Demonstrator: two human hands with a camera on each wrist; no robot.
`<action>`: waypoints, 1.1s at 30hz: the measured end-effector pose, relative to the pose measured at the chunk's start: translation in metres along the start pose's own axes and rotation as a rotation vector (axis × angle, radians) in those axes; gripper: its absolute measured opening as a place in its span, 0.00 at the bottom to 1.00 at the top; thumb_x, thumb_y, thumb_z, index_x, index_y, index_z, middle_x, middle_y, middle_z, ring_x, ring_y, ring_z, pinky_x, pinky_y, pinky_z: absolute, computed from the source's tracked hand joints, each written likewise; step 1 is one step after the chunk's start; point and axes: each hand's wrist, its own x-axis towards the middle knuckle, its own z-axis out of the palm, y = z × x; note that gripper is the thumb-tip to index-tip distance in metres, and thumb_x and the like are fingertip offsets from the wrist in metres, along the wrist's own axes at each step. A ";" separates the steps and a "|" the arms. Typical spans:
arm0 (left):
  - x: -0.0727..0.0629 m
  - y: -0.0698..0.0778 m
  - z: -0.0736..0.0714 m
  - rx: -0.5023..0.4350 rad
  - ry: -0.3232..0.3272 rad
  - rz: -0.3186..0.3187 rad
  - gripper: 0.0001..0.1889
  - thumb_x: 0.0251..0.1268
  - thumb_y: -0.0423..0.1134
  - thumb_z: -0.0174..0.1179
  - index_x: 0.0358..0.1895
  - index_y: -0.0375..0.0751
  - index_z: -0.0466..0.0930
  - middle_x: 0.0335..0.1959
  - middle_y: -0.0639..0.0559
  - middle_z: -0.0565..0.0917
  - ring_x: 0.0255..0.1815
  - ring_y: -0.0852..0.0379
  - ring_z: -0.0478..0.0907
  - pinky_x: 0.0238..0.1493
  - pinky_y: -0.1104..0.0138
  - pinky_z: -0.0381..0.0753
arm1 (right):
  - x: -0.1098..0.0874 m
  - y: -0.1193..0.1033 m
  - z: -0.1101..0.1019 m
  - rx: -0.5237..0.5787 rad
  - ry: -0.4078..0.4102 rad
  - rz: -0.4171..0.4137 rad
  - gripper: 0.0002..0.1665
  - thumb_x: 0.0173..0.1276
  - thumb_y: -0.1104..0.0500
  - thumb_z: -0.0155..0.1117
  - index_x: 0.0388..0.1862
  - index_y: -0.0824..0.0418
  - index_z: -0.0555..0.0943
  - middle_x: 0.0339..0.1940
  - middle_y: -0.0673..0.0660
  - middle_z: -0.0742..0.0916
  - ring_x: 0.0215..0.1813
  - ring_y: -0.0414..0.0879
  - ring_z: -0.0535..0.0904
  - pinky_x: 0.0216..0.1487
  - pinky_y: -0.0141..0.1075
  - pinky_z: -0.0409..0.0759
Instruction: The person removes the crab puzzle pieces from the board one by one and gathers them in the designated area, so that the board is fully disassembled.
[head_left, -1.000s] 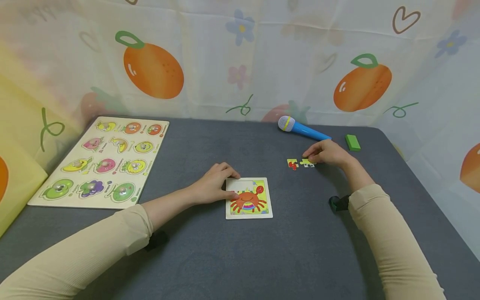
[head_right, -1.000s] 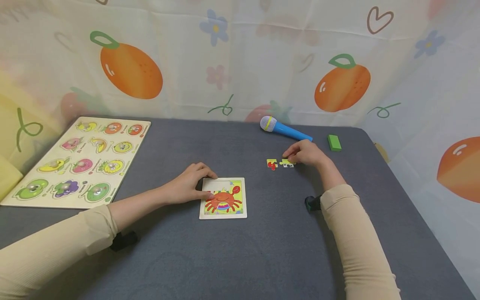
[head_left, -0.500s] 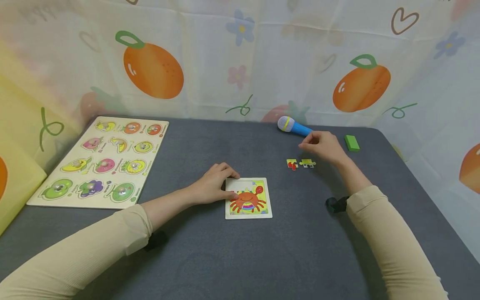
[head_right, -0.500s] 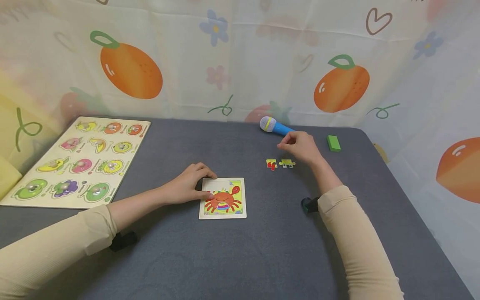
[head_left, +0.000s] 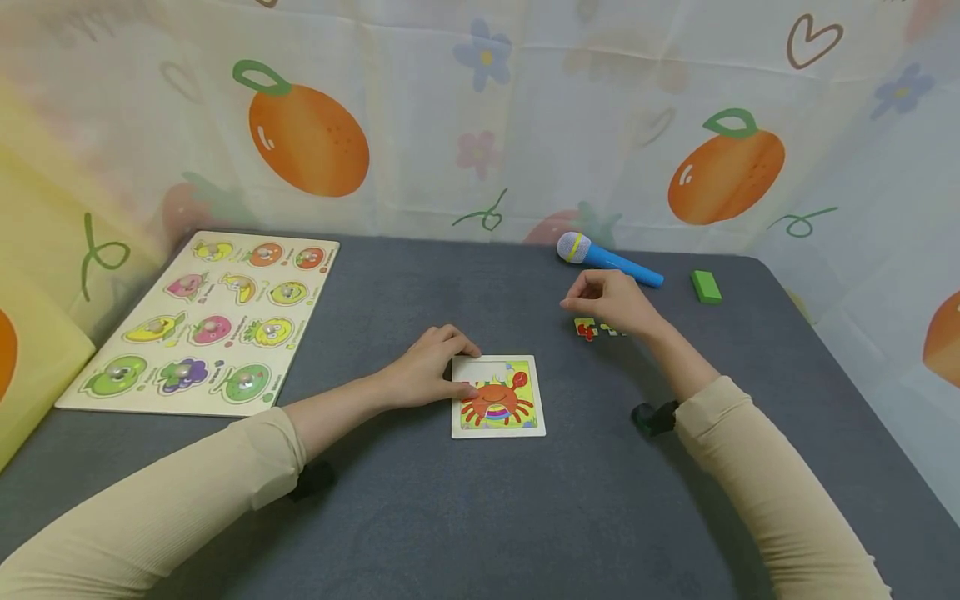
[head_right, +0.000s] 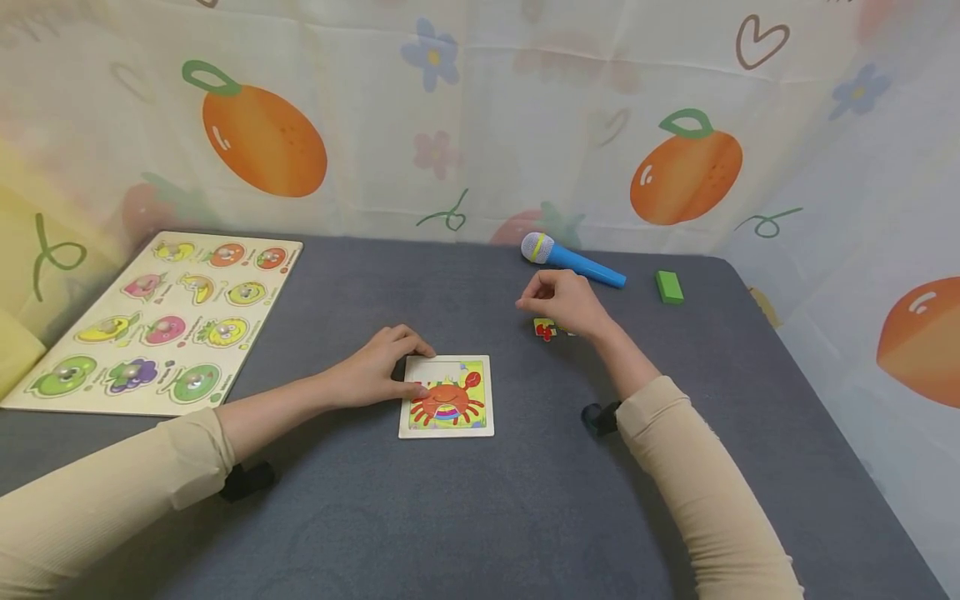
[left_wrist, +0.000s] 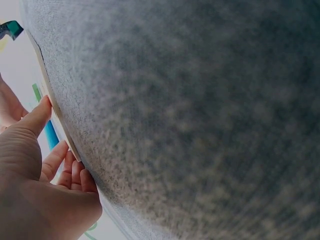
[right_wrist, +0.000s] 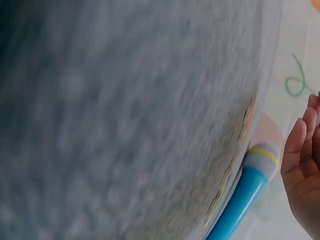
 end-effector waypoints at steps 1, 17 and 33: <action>0.000 0.000 0.000 0.000 0.001 0.000 0.27 0.60 0.48 0.69 0.60 0.41 0.77 0.59 0.45 0.75 0.61 0.46 0.67 0.65 0.51 0.68 | 0.000 -0.002 0.001 0.005 -0.010 -0.003 0.11 0.69 0.52 0.66 0.38 0.59 0.82 0.40 0.62 0.88 0.42 0.52 0.82 0.43 0.36 0.78; 0.000 0.000 0.000 0.003 0.006 0.006 0.26 0.60 0.48 0.69 0.59 0.41 0.77 0.58 0.44 0.75 0.60 0.46 0.68 0.63 0.52 0.68 | 0.001 -0.029 0.026 0.051 -0.207 -0.108 0.09 0.65 0.55 0.70 0.41 0.56 0.84 0.35 0.53 0.86 0.37 0.44 0.77 0.39 0.34 0.76; 0.001 0.000 0.000 0.001 0.001 0.004 0.26 0.60 0.49 0.69 0.59 0.42 0.77 0.58 0.45 0.75 0.60 0.46 0.67 0.62 0.53 0.69 | 0.002 -0.036 0.046 0.014 -0.483 -0.202 0.18 0.56 0.57 0.77 0.46 0.54 0.84 0.37 0.54 0.85 0.40 0.45 0.78 0.44 0.35 0.77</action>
